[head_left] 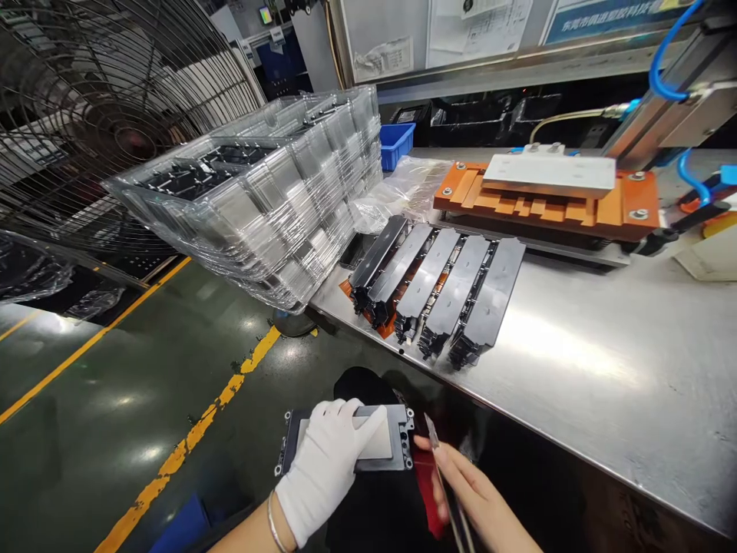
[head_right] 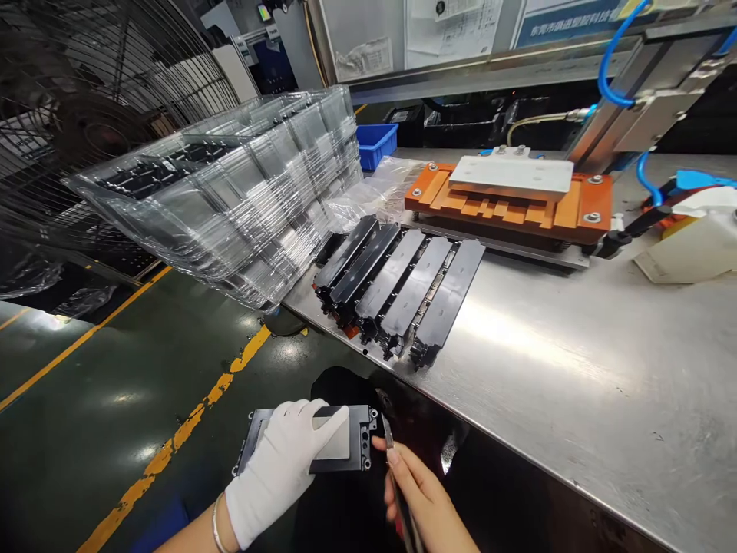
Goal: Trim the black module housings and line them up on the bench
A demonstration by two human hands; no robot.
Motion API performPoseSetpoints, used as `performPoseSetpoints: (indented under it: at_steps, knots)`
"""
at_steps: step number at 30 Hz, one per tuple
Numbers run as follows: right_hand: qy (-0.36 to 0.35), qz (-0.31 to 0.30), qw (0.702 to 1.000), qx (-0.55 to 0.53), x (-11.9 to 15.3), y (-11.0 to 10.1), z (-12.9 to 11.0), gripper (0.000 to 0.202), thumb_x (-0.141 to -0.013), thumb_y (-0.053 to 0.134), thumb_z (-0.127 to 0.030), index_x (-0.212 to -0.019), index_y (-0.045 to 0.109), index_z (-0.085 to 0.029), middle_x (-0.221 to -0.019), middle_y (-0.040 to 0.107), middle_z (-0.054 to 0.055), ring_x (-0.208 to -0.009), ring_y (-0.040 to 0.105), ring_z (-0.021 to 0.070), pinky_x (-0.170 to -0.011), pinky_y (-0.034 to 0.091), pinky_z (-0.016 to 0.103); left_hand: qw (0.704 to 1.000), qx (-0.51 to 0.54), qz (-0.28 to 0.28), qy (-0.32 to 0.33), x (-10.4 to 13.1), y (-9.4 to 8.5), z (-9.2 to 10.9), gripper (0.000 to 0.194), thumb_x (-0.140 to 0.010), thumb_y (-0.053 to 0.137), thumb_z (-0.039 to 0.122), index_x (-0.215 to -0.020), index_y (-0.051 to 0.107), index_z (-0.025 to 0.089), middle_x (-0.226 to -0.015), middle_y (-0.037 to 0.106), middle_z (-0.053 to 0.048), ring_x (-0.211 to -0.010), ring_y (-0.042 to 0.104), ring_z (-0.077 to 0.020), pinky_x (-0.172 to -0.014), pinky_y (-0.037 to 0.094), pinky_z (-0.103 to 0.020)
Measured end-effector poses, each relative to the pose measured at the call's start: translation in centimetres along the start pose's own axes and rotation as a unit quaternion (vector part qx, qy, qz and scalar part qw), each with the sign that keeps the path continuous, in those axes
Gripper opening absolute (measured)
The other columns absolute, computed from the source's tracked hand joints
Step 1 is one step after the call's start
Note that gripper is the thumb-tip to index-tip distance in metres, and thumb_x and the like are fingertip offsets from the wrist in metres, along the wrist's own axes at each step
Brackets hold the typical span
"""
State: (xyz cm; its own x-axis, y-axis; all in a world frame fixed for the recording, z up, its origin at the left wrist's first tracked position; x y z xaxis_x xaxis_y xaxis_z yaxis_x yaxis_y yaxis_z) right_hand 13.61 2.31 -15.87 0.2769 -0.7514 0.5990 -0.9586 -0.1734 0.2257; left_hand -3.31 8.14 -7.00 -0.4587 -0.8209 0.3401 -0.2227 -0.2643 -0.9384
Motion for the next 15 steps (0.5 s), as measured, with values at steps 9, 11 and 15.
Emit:
performPoseSetpoints:
  at_steps: [9,11,15]
  knots:
    - [-0.356,0.165,0.75,0.533,0.9,-2.3,-4.3,0.039,-0.098,0.041,-0.048,-0.131,0.059,-0.037,-0.078,0.064,0.002,-0.067,0.065,0.0178,-0.057,0.052,0.031,0.999,0.022,-0.021,0.014,0.3,-0.4,-0.2,0.076,-0.075,0.047,0.0,-0.145,0.037,0.03,-0.133,0.054,-0.017,-0.113,0.055,-0.0353,-0.094,0.043,-0.055]
    - [-0.372,0.168,0.723,0.557,1.0,-2.0,-4.7,0.038,-0.099,0.042,-0.044,-0.132,0.057,-0.035,-0.078,0.063,0.002,-0.065,0.064,0.0168,-0.056,0.052,0.03,0.999,0.019,-0.022,0.02,0.2,-0.7,-0.1,0.076,-0.075,0.047,0.0,-0.144,0.038,0.03,-0.132,0.054,-0.016,-0.111,0.056,-0.0352,-0.092,0.044,-0.054]
    - [-0.397,0.173,0.69,0.58,1.3,-1.5,-5.4,0.038,-0.1,0.039,-0.042,-0.131,0.059,-0.031,-0.077,0.062,0.003,-0.063,0.063,0.0162,-0.056,0.053,0.03,0.998,0.016,-0.041,0.038,0.1,-1.3,0.2,0.068,-0.076,0.045,0.001,-0.139,0.044,0.028,-0.129,0.056,-0.017,-0.106,0.057,-0.0349,-0.089,0.046,-0.053]
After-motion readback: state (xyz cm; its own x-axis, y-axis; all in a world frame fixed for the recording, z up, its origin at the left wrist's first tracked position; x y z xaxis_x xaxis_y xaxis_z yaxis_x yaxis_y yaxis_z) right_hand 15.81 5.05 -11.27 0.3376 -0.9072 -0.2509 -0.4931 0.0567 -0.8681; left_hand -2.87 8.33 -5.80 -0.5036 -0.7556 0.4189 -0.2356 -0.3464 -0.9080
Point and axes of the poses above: each hand's wrist, its own x-axis away from the middle knuckle, its own y-axis out of the palm, z = x × y, the point moved 7 cm from there along -x, towards the middle knuckle
